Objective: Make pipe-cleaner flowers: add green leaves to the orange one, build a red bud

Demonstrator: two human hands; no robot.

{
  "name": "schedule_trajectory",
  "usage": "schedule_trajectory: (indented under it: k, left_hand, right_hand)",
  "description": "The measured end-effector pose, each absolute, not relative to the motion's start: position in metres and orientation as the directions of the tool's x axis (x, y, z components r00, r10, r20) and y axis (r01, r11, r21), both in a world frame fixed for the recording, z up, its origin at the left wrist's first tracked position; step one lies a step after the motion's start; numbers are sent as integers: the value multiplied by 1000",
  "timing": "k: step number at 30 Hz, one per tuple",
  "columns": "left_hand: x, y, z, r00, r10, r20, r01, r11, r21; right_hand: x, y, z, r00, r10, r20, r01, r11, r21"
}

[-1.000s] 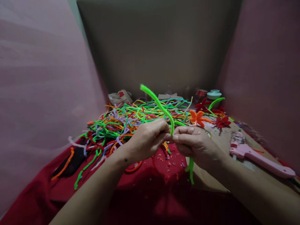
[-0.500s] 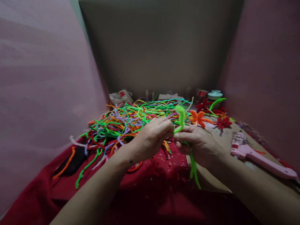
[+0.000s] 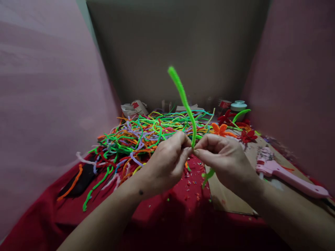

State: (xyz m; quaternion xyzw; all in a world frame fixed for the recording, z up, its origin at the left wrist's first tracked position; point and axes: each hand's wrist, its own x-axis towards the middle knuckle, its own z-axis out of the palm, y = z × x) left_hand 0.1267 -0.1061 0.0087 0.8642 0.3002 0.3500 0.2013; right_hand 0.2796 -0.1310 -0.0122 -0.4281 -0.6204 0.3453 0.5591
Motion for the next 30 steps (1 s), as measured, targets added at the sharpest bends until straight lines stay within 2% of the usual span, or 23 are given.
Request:
schedule_trajectory:
  k: [1, 3, 5, 6, 8, 10, 12, 15, 18, 21, 24, 27, 30]
  left_hand:
    - [127, -107, 10, 547, 706, 449, 366, -684, 631]
    - [128, -108, 10, 522, 785, 332, 294, -531, 795]
    - [129, -108, 10, 529, 820, 218, 197, -369, 908]
    - [129, -108, 11, 532, 826, 188, 165, -319, 933]
    - [129, -107, 11, 512, 837, 191, 128, -295, 947]
    - [129, -106, 13, 502, 838, 213, 116, -309, 944]
    - [128, -105, 15, 506, 833, 224, 141, -335, 931]
    - [127, -104, 18, 453, 844, 287, 231, -422, 877]
    - [124, -101, 20, 385, 847, 367, 263, -482, 836]
    - [121, -98, 22, 416, 845, 337, 286, -473, 833]
    - [120, -97, 22, 448, 834, 320, 328, -487, 809]
    - [120, -96, 21, 423, 817, 392, 399, -556, 729]
    - [116, -93, 21, 431, 789, 438, 518, -614, 595]
  right_hand:
    - [278, -134, -13, 2, 857, 516, 302, 491, -817]
    - [276, -140, -15, -50, 686, 726, 558, 622, -550]
    - [274, -142, -18, -120, 540, 833, 683, 654, -326]
    - [274, -143, -19, -125, 516, 847, 702, 650, -292]
    - [272, -142, -18, -52, 570, 820, 668, 631, -396]
    - [271, -139, -17, 47, 672, 739, 555, 598, -579]
    - [271, -136, -15, 88, 750, 656, 428, 566, -704]
    - [273, -133, -14, 57, 831, 554, 269, 521, -810]
    - [278, -130, -12, -61, 909, 412, 148, 417, -897]
    - [282, -128, -11, -153, 938, 312, 130, 332, -934]
    - [283, -128, -10, -113, 943, 313, 126, 326, -937]
    - [282, -126, -10, -125, 942, 313, 182, 332, -926]
    - [285, -120, -11, -201, 931, 305, 321, 356, -877]
